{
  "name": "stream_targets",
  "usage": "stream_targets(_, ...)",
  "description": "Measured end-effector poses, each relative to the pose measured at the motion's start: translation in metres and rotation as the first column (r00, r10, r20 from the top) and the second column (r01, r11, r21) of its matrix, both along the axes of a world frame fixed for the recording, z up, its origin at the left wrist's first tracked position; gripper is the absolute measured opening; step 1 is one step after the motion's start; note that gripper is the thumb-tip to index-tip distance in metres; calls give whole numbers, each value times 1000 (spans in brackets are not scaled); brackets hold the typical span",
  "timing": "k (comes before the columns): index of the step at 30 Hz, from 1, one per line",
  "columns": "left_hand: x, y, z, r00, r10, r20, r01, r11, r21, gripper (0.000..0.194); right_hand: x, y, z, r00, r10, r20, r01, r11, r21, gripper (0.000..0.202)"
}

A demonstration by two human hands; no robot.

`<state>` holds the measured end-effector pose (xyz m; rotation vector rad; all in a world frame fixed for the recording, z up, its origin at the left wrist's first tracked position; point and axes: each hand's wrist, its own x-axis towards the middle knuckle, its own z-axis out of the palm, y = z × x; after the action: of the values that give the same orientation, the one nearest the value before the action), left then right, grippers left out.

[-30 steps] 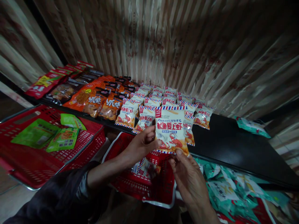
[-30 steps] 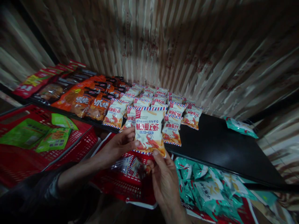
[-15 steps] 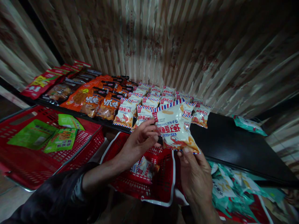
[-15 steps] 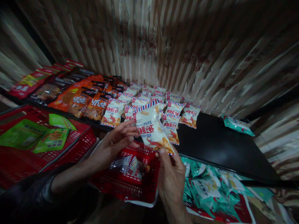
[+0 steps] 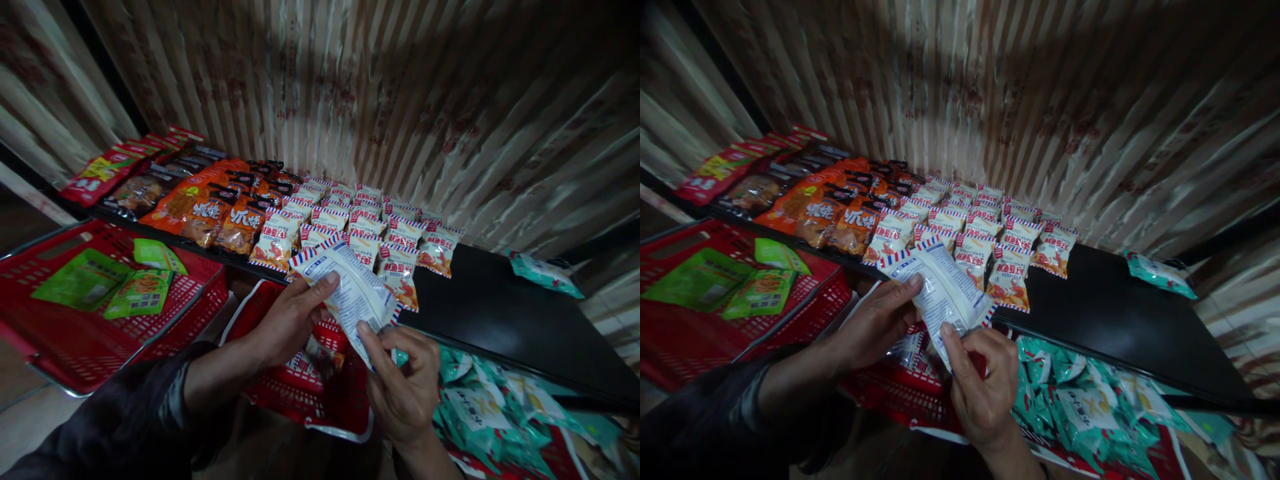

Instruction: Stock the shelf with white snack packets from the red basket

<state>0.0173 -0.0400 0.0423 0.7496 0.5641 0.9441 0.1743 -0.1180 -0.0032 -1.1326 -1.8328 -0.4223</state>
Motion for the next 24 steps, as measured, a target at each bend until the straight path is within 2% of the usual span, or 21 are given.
stream_targets(5, -2, 5, -2, 991, 136, 7, -135, 988, -76, 35, 0, 5, -7, 999, -37, 26, 37, 999, -3, 63)
stream_targets(8, -3, 10, -4, 983, 184, -13, -184, 977, -111, 35, -1, 5, -9, 999, -6, 45, 8, 1000, -28, 64)
stream_targets(11, -5, 16, -6, 978, 208, -24, -210, 967, -146, 26, -3, 4, -12, 998, 51, 32, -48, 997, -64, 64)
stream_targets(13, -7, 20, -5, 970, 240, -29, -242, 955, -174, 20, -3, 2, -15, 997, 35, -75, -41, 996, -75, 59)
stream_targets(15, -8, 23, -4, 963, 268, -39, -270, 940, -207, 19, -3, 2, -18, 944, -41, -327, 8, 995, -103, 49)
stream_targets(16, -8, 23, -3, 960, 278, -41, -280, 934, -223, 19, -3, 3, -18, 871, -89, -484, 24, 990, -138, 43)
stream_targets(17, -8, 23, -3, 959, 281, -41, -283, 930, -236, 20, -3, 5, -18, 763, -135, -632, 19, 982, -187, 38)
stream_targets(19, -8, 22, -2, 962, 271, -38, -272, 929, -252, 19, -3, 10, -16, 495, -217, -841, -82, 952, -294, 35)
stream_targets(22, -5, 20, -4, 972, 231, -44, -234, 940, -248, 18, -3, 18, -9, 128, -336, -933, -366, 858, -360, 34)
stream_targets(24, -3, 18, -7, 976, 212, -54, -219, 946, -238, 18, -3, 21, -5, -54, -412, -909, -511, 794, -330, 32)
